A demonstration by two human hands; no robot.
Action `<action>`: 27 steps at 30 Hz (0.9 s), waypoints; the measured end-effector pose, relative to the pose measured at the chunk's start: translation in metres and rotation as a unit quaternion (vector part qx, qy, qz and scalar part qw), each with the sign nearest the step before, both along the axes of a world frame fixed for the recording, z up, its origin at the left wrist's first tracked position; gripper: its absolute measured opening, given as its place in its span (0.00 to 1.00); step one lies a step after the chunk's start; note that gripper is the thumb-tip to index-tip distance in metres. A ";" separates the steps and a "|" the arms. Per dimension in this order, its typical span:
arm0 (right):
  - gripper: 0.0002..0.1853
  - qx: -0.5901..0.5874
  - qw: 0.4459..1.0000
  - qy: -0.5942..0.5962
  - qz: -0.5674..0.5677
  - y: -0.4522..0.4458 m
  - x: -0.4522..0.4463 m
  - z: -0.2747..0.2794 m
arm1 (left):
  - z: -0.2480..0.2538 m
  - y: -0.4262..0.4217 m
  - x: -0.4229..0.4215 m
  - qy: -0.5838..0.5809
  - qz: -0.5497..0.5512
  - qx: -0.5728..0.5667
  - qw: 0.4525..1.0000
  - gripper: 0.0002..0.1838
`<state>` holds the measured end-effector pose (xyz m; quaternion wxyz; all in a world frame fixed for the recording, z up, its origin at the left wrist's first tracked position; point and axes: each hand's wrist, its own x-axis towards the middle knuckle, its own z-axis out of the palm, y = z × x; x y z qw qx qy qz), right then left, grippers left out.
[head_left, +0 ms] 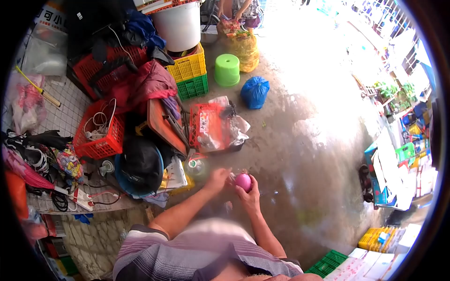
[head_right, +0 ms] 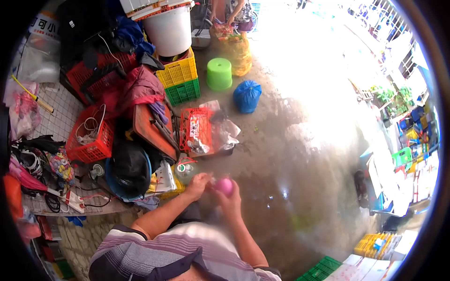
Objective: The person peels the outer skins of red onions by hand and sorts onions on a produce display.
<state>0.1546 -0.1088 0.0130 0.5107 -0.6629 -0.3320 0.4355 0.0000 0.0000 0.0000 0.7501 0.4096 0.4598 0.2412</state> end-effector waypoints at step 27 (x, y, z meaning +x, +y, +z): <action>0.33 0.002 0.998 0.048 0.046 -0.010 0.008 0.004 | 0.009 -0.023 0.046 -0.095 -0.037 -0.139 0.985 0.22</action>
